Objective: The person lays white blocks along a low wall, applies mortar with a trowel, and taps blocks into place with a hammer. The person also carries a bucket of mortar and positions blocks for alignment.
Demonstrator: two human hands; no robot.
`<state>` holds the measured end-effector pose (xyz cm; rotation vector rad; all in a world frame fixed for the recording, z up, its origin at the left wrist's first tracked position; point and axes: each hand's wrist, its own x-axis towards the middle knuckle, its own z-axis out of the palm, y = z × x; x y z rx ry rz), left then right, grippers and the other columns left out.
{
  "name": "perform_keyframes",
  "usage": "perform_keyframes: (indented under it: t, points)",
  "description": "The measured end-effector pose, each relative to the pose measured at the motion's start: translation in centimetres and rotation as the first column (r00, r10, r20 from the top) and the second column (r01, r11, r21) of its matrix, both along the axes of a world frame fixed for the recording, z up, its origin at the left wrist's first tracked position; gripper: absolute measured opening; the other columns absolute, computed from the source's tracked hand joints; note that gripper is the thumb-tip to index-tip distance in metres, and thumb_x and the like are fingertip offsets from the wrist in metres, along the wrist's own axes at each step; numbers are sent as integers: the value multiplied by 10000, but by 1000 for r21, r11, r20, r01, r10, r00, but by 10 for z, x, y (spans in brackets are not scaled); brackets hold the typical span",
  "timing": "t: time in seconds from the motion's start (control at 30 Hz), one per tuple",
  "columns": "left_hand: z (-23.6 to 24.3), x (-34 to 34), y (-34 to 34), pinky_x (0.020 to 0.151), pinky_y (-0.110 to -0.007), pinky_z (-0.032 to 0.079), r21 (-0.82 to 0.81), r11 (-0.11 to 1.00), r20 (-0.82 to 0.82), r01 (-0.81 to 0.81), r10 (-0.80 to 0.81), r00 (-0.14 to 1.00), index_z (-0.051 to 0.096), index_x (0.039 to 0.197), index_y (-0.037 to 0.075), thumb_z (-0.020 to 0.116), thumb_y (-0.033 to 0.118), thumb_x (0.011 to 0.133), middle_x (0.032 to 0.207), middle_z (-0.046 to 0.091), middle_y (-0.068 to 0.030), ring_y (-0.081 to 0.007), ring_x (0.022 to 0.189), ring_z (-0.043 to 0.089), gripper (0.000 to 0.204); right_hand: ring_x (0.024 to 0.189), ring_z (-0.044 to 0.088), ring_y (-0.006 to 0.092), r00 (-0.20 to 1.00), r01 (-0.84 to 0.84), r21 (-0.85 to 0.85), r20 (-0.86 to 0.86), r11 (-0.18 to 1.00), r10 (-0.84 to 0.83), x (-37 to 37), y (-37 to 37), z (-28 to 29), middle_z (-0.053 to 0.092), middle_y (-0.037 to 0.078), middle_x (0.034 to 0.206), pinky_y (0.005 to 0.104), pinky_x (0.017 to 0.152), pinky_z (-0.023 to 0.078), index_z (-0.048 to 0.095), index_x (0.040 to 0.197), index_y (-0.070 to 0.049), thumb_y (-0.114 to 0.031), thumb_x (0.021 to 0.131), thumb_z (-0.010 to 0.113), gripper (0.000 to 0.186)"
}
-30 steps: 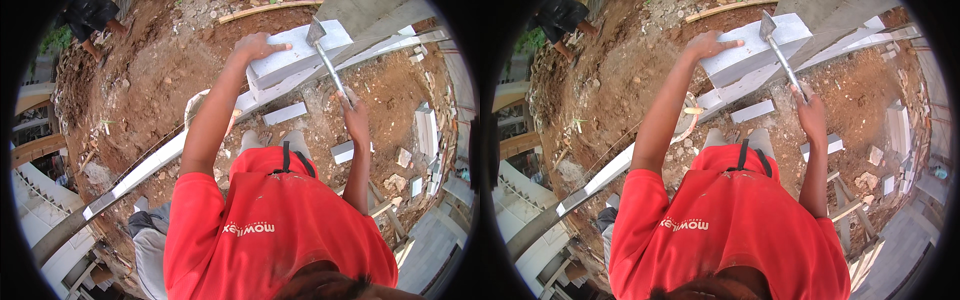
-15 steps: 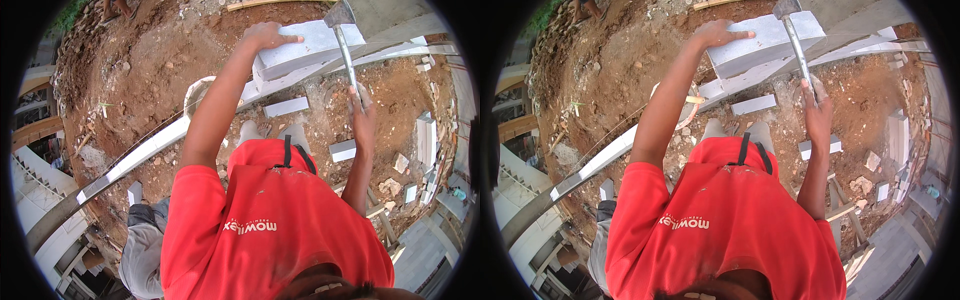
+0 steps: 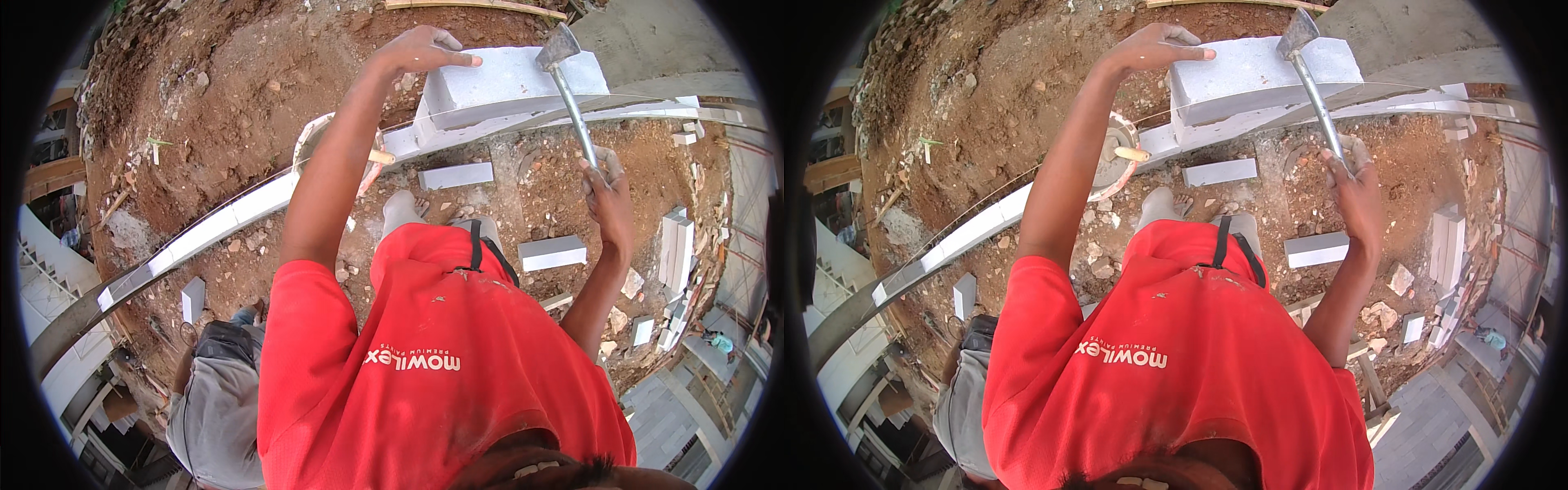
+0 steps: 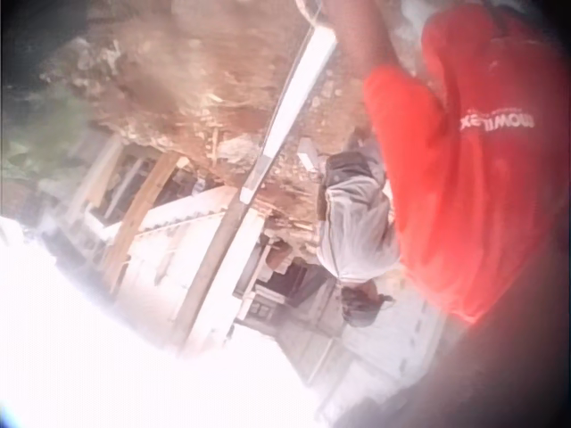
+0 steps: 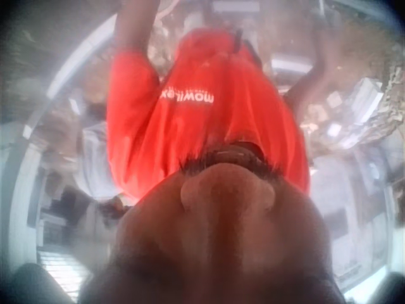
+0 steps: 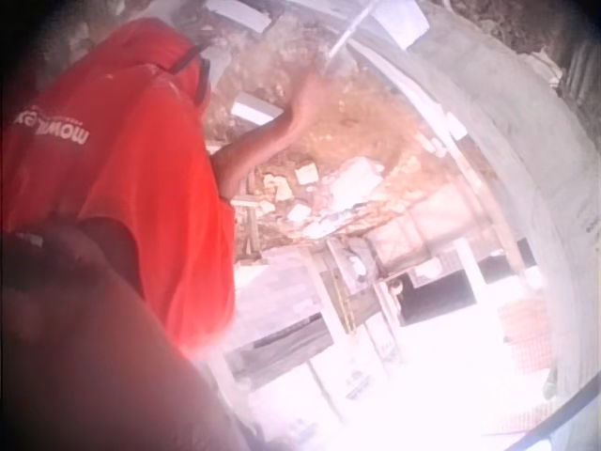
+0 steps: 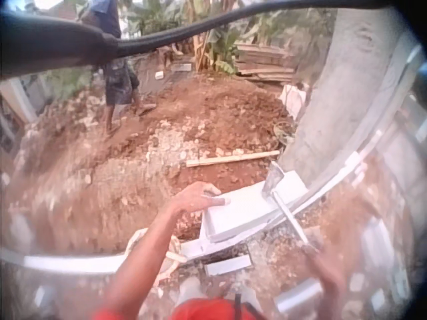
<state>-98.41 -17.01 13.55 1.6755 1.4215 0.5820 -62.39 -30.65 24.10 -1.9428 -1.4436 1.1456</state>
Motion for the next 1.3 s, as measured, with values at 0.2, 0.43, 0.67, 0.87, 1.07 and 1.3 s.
perform_keyframes:
  t: [0.2, 0.43, 0.67, 0.87, 1.07, 1.3]
  points:
    - [-20, -17, -38, 1042, -469, 506, -89, 990, -8, -107, 107, 994, 708, 1268, -37, 772, 757, 756, 1214, 717, -249, -379, 1183, 675, 947, 552, 418, 49, 959, -202, 183, 234, 962, 157, -54, 58, 42, 511, -45, 714, 244, 487, 327, 662, 1344, -124, -336, 1001, 705, 405]
    - [32, 9, -113, 929, -459, 572, 596, 669, 211, -444, 403, 890, 730, 1190, 20, 779, 473, 905, 1112, 746, -228, -355, 1114, 724, 538, 589, 380, 68, 731, -545, -3, 489, 838, 477, -88, 151, 48, 454, -63, 665, 290, 534, 306, 704, 1377, -186, -320, 992, 716, 408]
    - [-64, 16, -227, 889, -357, 607, -223, 943, 552, -246, 331, 765, 720, 1135, 6, 861, 203, 855, 1106, 752, -150, -230, 968, 756, 371, 532, 388, 44, 676, -603, -143, 430, 785, 598, -121, 179, 48, 502, -50, 665, 242, 474, 302, 698, 1372, -159, -305, 1007, 698, 394]
    - [-190, 29, -135, 1223, -443, 376, 302, 818, 186, -490, 453, 872, 346, 1558, 36, 945, 323, 694, 1584, 413, -217, -376, 1459, 428, 1090, 487, 437, 46, 536, -668, -276, 465, 691, 705, -148, 212, 41, 557, -34, 668, 237, 434, 319, 705, 1364, -201, -296, 1030, 656, 351]
    - [-188, 28, -99, 1202, -447, 412, 283, 912, 158, -298, 262, 952, 350, 1544, 42, 972, 329, 627, 1557, 459, -225, -392, 1435, 467, 1144, 412, 451, 52, 428, -725, -397, 381, 563, 820, -159, 250, 37, 593, -24, 632, 248, 372, 305, 704, 1361, -188, -261, 1037, 631, 341]
    - [-191, 31, -102, 1155, -435, 457, 244, 904, 195, -352, 310, 931, 412, 1528, 42, 973, 337, 609, 1498, 547, -208, -373, 1377, 539, 1117, 399, 471, 75, 233, -622, -565, 528, 542, 817, -169, 268, 27, 590, -12, 595, 269, 366, 310, 737, 1288, -151, -308, 983, 690, 346]
